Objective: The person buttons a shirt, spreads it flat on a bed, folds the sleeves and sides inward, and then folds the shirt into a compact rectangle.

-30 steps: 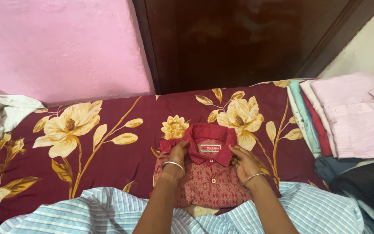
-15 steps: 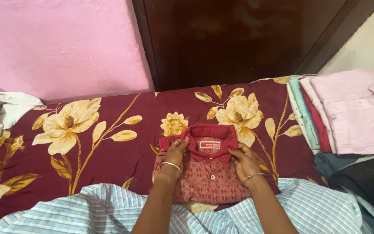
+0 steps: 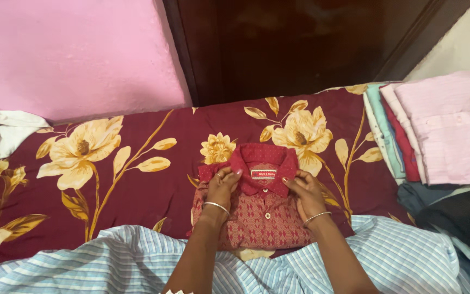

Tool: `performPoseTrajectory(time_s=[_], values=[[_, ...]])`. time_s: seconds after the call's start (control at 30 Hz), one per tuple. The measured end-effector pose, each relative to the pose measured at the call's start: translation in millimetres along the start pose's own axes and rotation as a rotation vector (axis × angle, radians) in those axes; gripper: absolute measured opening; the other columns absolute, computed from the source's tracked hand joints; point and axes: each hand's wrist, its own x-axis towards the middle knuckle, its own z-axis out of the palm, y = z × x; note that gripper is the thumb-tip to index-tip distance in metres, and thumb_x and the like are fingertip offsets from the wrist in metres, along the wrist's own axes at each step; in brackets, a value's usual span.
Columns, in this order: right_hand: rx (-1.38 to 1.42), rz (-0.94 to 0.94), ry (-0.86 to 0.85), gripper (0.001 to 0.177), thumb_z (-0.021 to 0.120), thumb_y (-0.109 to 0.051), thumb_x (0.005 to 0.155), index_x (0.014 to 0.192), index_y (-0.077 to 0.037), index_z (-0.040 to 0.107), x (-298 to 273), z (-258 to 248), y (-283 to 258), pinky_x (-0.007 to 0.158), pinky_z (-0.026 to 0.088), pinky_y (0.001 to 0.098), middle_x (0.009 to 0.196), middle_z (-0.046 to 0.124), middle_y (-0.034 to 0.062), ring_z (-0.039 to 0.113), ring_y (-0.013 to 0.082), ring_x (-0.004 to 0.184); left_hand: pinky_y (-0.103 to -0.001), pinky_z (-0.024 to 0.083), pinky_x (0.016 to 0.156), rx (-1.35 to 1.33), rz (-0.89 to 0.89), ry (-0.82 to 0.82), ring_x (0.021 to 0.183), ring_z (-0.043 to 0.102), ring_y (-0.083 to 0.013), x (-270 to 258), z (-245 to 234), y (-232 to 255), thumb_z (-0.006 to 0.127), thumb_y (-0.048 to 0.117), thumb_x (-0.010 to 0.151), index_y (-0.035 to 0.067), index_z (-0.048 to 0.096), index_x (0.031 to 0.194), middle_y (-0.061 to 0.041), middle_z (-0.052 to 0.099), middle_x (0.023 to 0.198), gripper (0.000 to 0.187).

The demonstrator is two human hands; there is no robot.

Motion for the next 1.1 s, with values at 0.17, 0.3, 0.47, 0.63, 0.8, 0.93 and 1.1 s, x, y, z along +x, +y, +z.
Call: performPoseTrajectory(time_s=[0.17, 0.3, 0.47, 0.63, 0.8, 0.93, 1.1], values=[[-0.121, -0.043, -0.035, 0.041, 0.07, 0.01, 0.083, 0.118, -0.003, 0.053, -11.7, 18.8, -5.5, 0.09, 0.059, 0.0353, 0.109, 0.074, 0.0177, 0.072, 0.0209, 0.096, -0.026, 0.054, 0.07, 0.187, 0.004, -0.017, 0.078, 0.063, -0.0124, -14.9, 10.1, 11.3, 0.08, 0.003, 0.084, 0.007, 0.061, 0.105, -0.002, 0.067, 0.088, 0.029], [-0.147, 0.029, -0.044, 0.031, 0.069, 0.009, 0.087, 0.113, 0.001, 0.054, -7.9, 13.3, -0.8, 0.083, 0.059, 0.0394, 0.105, 0.075, 0.0173, 0.072, 0.0226, 0.09, -0.022, 0.051, 0.063, 0.158, 0.062, -0.011, 0.071, 0.06, -0.0063, -4.4, 4.0, -3.0, 0.076, 0.007, 0.089, 0.007, 0.065, 0.1, 0.0, 0.07, 0.087, 0.016], [-0.097, -0.018, -0.122, 0.024, 0.064, 0.007, 0.09, 0.113, -0.001, 0.06, -0.2, 3.3, 6.7, 0.089, 0.059, 0.034, 0.106, 0.076, 0.0161, 0.073, 0.0188, 0.093, -0.021, 0.047, 0.056, 0.123, 0.073, -0.022, 0.065, 0.059, -0.0052, 2.5, -2.8, -8.4, 0.076, 0.006, 0.091, 0.007, 0.065, 0.103, 0.0, 0.07, 0.086, 0.016], [-0.11, -0.047, -0.151, 0.026, 0.067, 0.005, 0.09, 0.113, -0.001, 0.058, -3.6, 13.2, 0.1, 0.089, 0.059, 0.0331, 0.107, 0.077, 0.0155, 0.074, 0.0181, 0.094, -0.026, 0.04, 0.042, 0.126, 0.005, -0.007, 0.053, 0.053, -0.0094, -7.5, 5.3, 1.3, 0.074, 0.009, 0.09, 0.008, 0.064, 0.103, -0.001, 0.069, 0.079, 0.016], [-0.349, 0.044, -0.016, 0.03, 0.075, -0.004, 0.085, 0.114, -0.003, 0.067, -11.8, 29.7, -2.5, 0.063, 0.062, 0.0335, 0.102, 0.076, 0.0103, 0.074, 0.0169, 0.08, -0.023, 0.057, 0.067, 0.073, 0.045, -0.01, 0.072, 0.069, -0.0096, -10.2, 8.7, 1.8, 0.074, 0.003, 0.086, 0.004, 0.065, 0.107, -0.003, 0.076, 0.088, 0.024], [-0.355, 0.008, -0.062, 0.026, 0.077, -0.005, 0.084, 0.108, 0.003, 0.071, -8.6, 33.3, -1.7, 0.051, 0.06, 0.0333, 0.095, 0.077, 0.0121, 0.073, 0.019, 0.07, -0.025, 0.061, 0.077, 0.174, 0.1, -0.027, 0.077, 0.068, -0.0095, 2.0, 6.0, -7.0, 0.08, -0.006, 0.079, 0.004, 0.064, 0.105, -0.001, 0.071, 0.088, 0.032], [-0.326, -0.009, -0.051, 0.028, 0.078, -0.001, 0.081, 0.109, 0.002, 0.071, -13.2, 27.1, -2.8, 0.056, 0.063, 0.0353, 0.096, 0.077, 0.0107, 0.075, 0.0188, 0.074, -0.028, 0.06, 0.071, 0.139, 0.013, -0.019, 0.076, 0.071, -0.0147, -4.6, 11.1, -0.1, 0.076, -0.004, 0.084, 0.005, 0.062, 0.097, -0.008, 0.075, 0.088, 0.021]])
